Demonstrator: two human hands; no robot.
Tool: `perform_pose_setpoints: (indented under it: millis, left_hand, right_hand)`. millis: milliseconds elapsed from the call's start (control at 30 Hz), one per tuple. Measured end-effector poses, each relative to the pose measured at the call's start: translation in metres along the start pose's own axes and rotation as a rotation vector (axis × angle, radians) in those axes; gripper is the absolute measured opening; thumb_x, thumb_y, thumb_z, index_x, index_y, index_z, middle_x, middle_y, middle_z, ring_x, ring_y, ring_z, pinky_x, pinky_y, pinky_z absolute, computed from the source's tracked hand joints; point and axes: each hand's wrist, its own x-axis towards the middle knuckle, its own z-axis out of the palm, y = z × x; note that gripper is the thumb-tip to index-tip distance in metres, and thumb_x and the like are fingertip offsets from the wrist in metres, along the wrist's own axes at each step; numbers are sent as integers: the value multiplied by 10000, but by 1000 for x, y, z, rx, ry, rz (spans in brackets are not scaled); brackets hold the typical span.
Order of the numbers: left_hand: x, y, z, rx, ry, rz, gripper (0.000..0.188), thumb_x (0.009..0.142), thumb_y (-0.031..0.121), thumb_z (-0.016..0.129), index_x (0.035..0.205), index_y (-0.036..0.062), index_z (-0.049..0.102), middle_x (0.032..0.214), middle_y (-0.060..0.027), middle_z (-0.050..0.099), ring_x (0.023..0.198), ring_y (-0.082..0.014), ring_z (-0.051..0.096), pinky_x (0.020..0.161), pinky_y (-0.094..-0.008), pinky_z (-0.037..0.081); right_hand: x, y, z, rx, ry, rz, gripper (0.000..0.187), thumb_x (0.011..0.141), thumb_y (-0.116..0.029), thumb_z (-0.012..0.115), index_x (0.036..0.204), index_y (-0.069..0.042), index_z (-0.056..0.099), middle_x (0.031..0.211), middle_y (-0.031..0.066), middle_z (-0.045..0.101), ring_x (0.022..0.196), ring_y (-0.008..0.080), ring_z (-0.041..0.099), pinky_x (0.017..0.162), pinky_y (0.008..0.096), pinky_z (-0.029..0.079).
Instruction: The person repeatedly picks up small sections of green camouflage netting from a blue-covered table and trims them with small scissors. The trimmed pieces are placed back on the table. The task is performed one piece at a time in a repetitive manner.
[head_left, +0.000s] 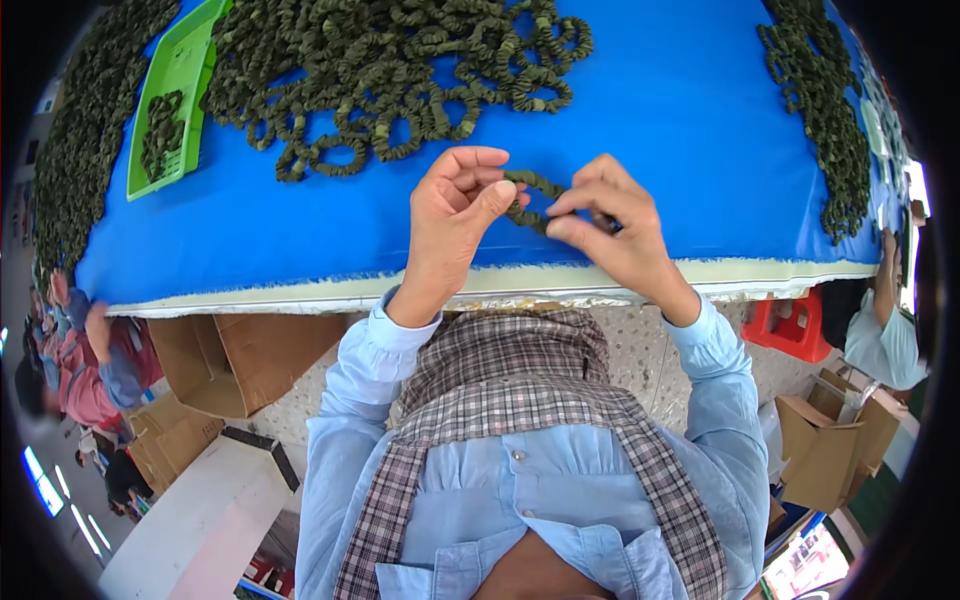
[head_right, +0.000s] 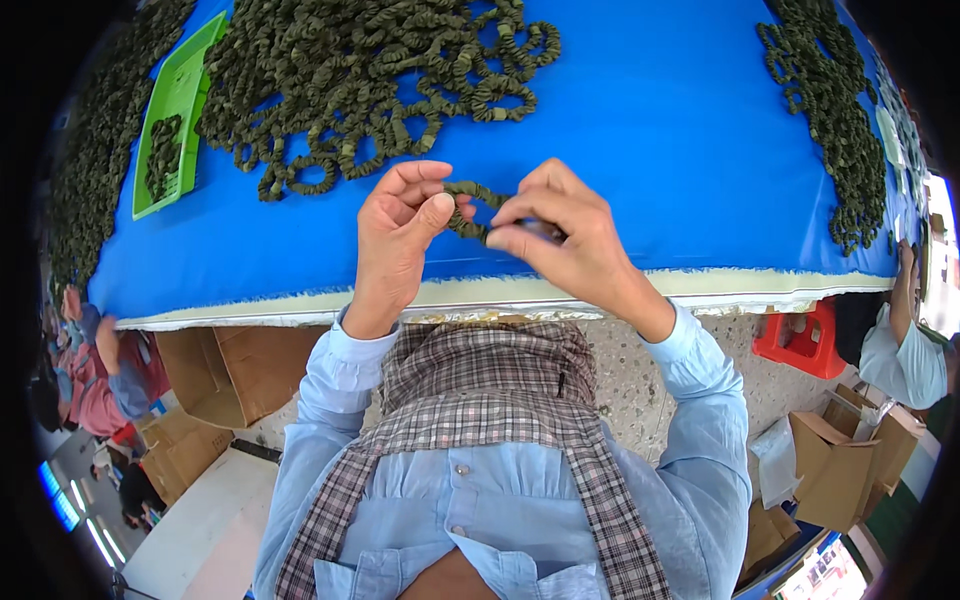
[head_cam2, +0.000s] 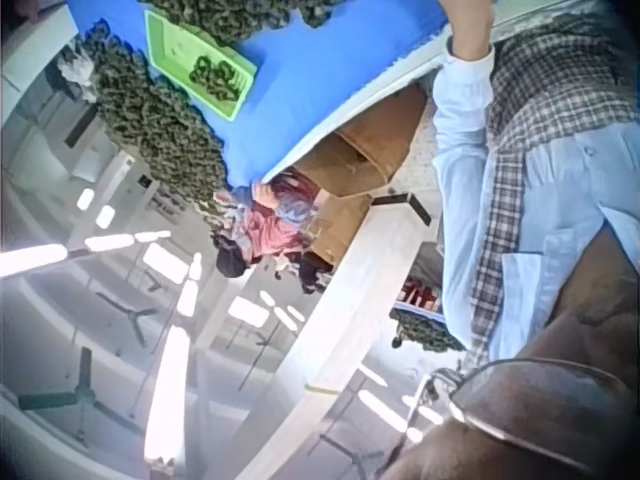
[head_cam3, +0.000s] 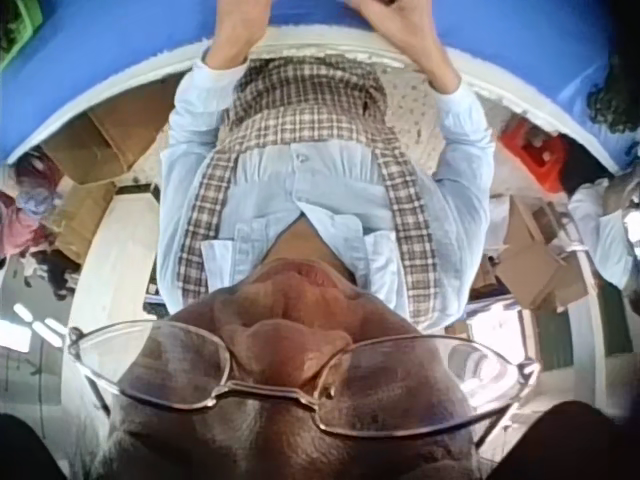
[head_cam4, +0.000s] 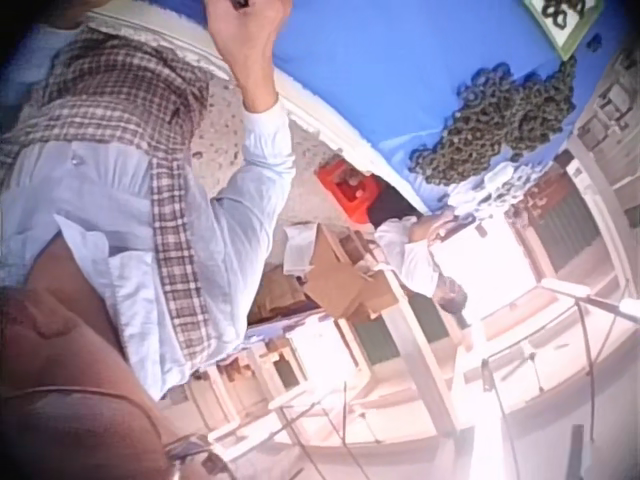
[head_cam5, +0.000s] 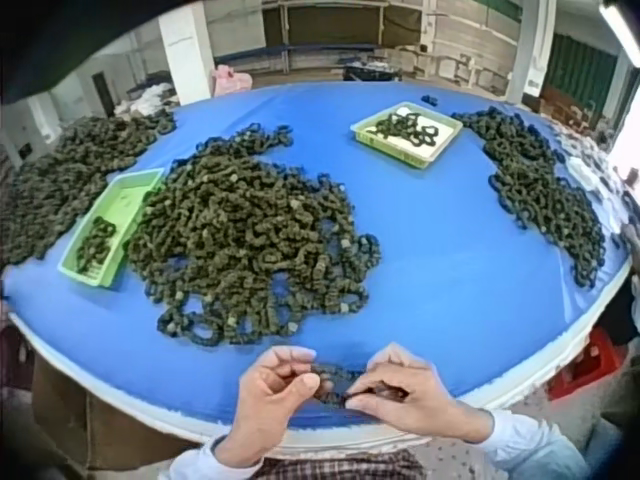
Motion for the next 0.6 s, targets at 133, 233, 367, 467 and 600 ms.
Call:
perform_pose_setpoints:
  millis: [133, 233, 367, 467, 600]
  left_hand:
    - [-12, 12, 1, 50, -29, 43, 367, 875, 98, 731, 1184, -4, 561, 974, -53, 648, 877, -171, 670, 778, -271, 532]
    - [-17, 19, 0, 48, -17, 73, 351, 875, 82, 732, 1163, -13, 555, 964, -80, 656, 881, -127, 641, 781, -257, 528]
    - [-24, 23, -3, -66, -52, 30, 312, 884, 22, 686, 1157, -10, 539, 972, -78, 639, 902, -130, 633, 795, -265, 520]
    - [-29, 21, 0, -83, -41, 113, 286, 885, -27, 638, 1147, -10, 525, 992, -86, 628, 905, -138, 632, 801, -270, 520]
    - [-34, 23, -1, -4, -14, 170, 290, 864, -78, 621, 1128, -15, 518, 1003, -92, 615, 915, -141, 628, 805, -274, 521]
  right_hand:
    - [15, -18, 14, 121, 126, 233, 207, 788, -119, 786, 960, -49, 692, 845, 10, 524, 636, 92, 442, 527, 249, 342]
    - [17, -12, 24, 92, 46, 102, 205, 820, -104, 753, 991, -37, 661, 841, 4, 515, 662, 79, 438, 559, 243, 353]
    - [13, -15, 40, 297, 82, 88, 169, 851, -94, 723, 992, -30, 656, 839, 6, 514, 684, 73, 451, 578, 241, 365]
    - [13, -18, 52, 566, 165, 144, 116, 863, -87, 711, 954, -34, 662, 834, -1, 511, 668, 65, 441, 567, 230, 352]
    - [12, -18, 54, 505, 159, 112, 161, 860, -92, 720, 1010, -48, 679, 864, -12, 535, 623, 41, 404, 553, 201, 328]
